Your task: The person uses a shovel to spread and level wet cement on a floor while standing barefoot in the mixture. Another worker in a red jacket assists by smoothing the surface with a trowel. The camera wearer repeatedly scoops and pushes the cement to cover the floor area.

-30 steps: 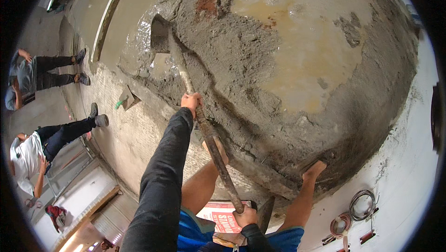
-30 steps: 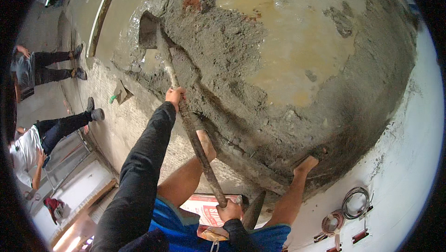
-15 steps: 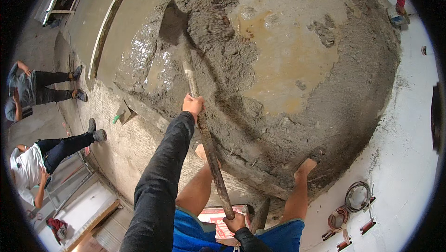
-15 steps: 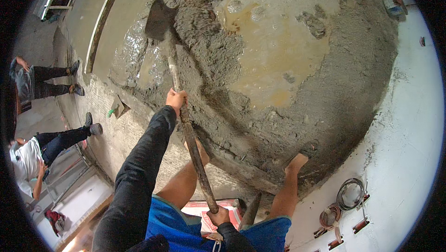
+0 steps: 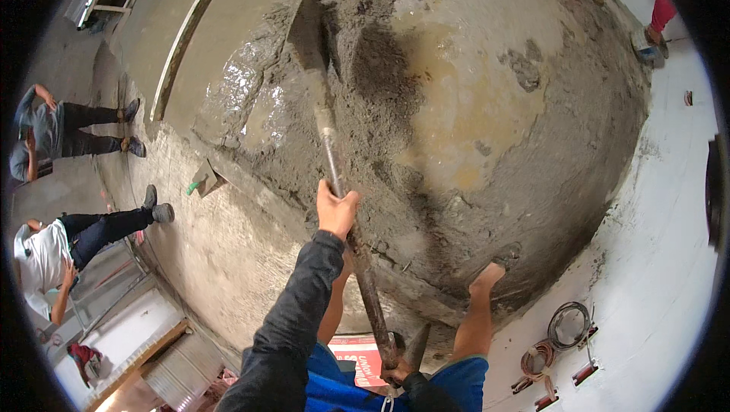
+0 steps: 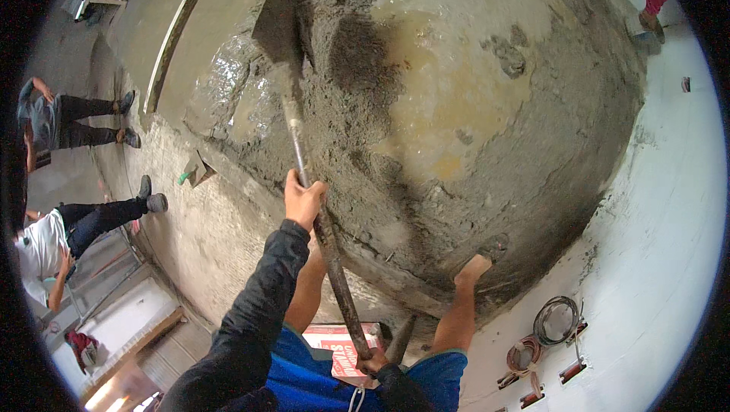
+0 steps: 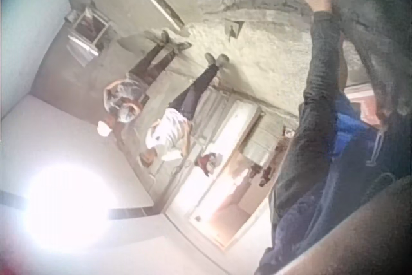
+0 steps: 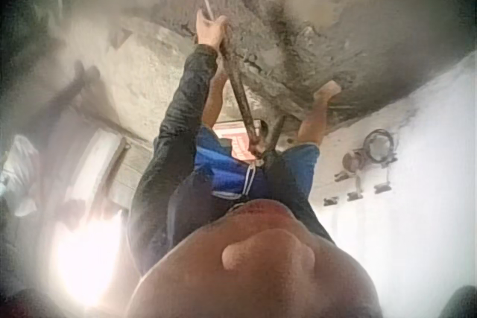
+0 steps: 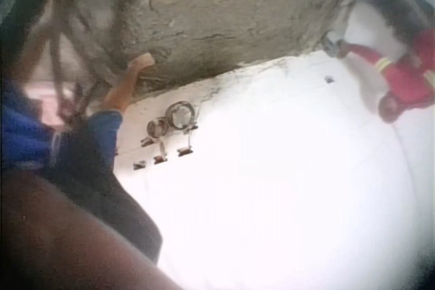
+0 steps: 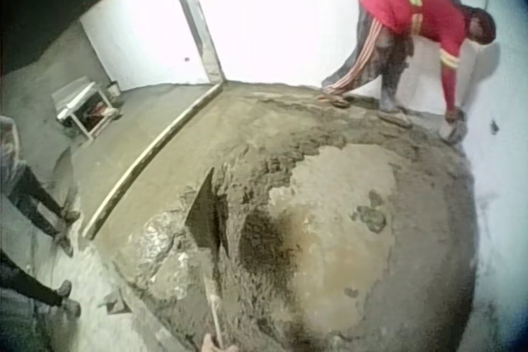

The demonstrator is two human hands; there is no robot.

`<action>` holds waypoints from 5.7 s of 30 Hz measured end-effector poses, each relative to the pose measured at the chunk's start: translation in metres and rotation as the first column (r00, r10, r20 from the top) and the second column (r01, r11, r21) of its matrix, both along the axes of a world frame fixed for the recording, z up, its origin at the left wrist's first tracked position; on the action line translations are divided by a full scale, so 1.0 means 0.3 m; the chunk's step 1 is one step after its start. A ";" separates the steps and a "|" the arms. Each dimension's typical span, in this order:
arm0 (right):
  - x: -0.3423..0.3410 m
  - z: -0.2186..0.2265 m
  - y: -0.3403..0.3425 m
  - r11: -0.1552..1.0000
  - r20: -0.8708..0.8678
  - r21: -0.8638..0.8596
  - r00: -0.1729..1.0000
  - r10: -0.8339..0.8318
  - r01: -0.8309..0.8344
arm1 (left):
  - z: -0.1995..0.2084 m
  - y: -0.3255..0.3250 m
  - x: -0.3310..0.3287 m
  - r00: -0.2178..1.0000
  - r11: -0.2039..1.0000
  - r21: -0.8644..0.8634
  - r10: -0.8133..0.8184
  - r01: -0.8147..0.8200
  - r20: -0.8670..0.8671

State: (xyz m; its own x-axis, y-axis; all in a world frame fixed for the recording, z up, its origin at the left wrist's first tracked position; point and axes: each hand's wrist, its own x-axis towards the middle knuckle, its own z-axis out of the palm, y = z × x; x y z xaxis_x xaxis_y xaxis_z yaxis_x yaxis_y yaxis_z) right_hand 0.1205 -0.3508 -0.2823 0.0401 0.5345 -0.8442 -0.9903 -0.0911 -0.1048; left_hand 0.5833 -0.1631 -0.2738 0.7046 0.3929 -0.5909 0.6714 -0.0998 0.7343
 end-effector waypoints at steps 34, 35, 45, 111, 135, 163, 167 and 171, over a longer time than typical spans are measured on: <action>0.849 -0.117 0.403 0.815 0.274 -0.547 0.879 0.390 -0.191 | -0.636 0.654 0.415 0.983 0.996 0.046 0.088 -0.081 -0.160; 0.822 -0.148 0.421 0.823 0.288 -0.544 0.885 0.365 -0.163 | -0.635 0.607 0.457 0.989 0.990 0.111 0.102 -0.090 -0.104; 0.823 -0.081 0.476 0.809 0.292 -0.588 0.938 0.185 0.023 | -0.541 0.416 0.599 0.995 0.995 -0.044 -0.089 0.087 -0.041; 0.961 0.217 0.254 0.911 0.267 -0.181 0.910 -0.317 0.371 | -0.164 -0.098 0.511 0.900 0.900 0.034 -0.436 0.435 0.030; 0.620 0.433 -0.257 0.851 0.407 -0.522 0.860 0.306 -0.055 | 0.377 -0.317 0.157 0.994 0.947 -0.304 0.105 -0.108 -0.026; 2.088 -0.065 0.683 0.683 0.661 -0.553 0.751 0.010 0.477 | -0.512 0.170 1.732 0.799 0.801 0.040 -0.590 0.597 -0.116; 2.181 -0.021 0.810 0.669 0.625 -0.533 0.774 -0.103 0.519 | -0.483 0.158 1.853 0.774 0.775 -0.006 -0.631 0.632 -0.058; 2.200 0.034 0.835 0.572 0.726 -0.482 0.668 -0.163 0.664 | -0.416 0.066 1.840 0.600 0.600 0.035 -0.792 0.799 -0.111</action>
